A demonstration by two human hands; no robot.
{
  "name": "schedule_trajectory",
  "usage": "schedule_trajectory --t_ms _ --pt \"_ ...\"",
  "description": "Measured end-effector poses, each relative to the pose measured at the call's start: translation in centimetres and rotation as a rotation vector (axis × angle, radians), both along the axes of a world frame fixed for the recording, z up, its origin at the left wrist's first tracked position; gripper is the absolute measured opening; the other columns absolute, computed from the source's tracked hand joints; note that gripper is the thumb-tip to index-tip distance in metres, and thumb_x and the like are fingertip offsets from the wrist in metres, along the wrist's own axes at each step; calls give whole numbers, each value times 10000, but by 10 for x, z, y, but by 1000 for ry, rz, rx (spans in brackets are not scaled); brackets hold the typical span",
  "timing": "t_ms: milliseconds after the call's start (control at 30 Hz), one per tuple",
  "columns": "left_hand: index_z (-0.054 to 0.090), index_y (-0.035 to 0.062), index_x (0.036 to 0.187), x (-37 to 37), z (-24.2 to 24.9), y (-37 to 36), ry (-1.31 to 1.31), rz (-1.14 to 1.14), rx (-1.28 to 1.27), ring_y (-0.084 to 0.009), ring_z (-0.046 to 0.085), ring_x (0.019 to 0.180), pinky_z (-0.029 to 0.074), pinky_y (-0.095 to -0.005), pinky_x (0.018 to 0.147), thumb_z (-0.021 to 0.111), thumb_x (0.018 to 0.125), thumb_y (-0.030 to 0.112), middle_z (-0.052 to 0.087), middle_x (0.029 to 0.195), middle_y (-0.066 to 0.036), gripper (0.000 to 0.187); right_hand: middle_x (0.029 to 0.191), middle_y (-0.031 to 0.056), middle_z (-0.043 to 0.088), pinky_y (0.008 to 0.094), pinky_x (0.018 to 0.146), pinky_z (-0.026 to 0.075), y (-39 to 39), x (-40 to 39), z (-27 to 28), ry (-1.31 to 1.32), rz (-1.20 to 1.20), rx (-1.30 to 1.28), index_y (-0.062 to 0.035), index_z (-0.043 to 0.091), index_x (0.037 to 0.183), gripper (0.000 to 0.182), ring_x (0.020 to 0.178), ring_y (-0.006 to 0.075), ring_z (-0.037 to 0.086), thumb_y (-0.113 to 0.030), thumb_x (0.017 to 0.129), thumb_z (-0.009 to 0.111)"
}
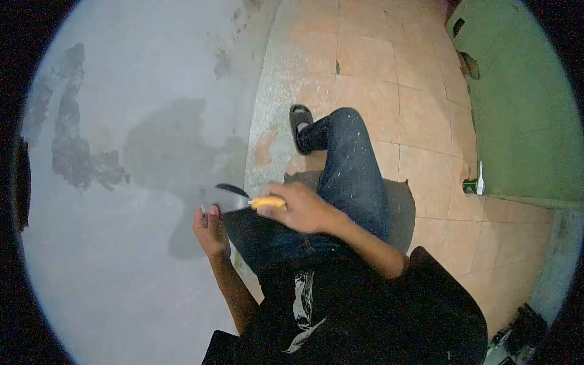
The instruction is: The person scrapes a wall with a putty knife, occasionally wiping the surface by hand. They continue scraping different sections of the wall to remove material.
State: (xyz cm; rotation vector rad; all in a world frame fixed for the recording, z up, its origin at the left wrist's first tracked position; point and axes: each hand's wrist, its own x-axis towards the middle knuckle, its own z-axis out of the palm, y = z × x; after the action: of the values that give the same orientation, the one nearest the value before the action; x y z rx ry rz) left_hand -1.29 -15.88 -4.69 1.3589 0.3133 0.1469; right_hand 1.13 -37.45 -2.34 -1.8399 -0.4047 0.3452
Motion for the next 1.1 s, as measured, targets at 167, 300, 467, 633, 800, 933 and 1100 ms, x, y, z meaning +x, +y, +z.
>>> schedule_trajectory --t_ms 167,300,467,633,800,933,1100 --pt "589 -9 888 -5 -10 0 -32 -128 100 -111 554 758 425 -245 735 601 878 172 625 825 -47 182 736 131 597 344 621 439 -18 13 3 -90 -48 -17 -40 614 908 224 680 265 591 -236 807 657" --pt "595 -13 875 -1 -8 -19 -79 -240 122 -105 552 759 422 -239 735 596 878 150 615 813 -41 163 828 69 639 276 689 455 -42 16 14 33 -120 57 -35 628 905 215 765 148 593 -178 768 713" --pt "607 -9 931 7 -3 -37 -147 -461 170 -109 574 806 432 -236 736 582 887 154 645 883 -72 171 849 51 649 233 678 475 -97 14 14 52 -403 265 -18 624 895 287 771 99 594 -190 711 762" --pt "605 -8 963 10 -1 -51 -80 -523 155 -139 596 846 439 -249 774 576 894 183 653 875 -96 205 962 73 589 249 756 476 -166 10 5 -106 -644 713 -4 558 1007 343 865 133 582 -197 766 706" --pt "600 -16 957 8 -10 -41 -47 -493 182 -141 596 858 440 -257 788 567 899 170 649 891 -100 197 926 93 606 242 627 462 -196 9 17 -232 -753 634 -9 557 982 256 778 105 567 -240 874 591" --pt "598 -9 940 8 -19 -37 -73 -436 171 -137 592 847 441 -257 784 552 905 126 648 874 -91 147 733 49 624 218 500 407 -178 21 5 -10 -739 125 -32 598 891 167 598 87 545 -195 861 578" --pt "598 -7 939 7 -17 -39 -22 -439 190 -135 591 847 441 -258 784 545 906 109 644 893 -89 131 714 42 617 224 493 396 -195 74 -50 -45 -690 -18 -32 608 829 196 574 82 529 -226 854 602"
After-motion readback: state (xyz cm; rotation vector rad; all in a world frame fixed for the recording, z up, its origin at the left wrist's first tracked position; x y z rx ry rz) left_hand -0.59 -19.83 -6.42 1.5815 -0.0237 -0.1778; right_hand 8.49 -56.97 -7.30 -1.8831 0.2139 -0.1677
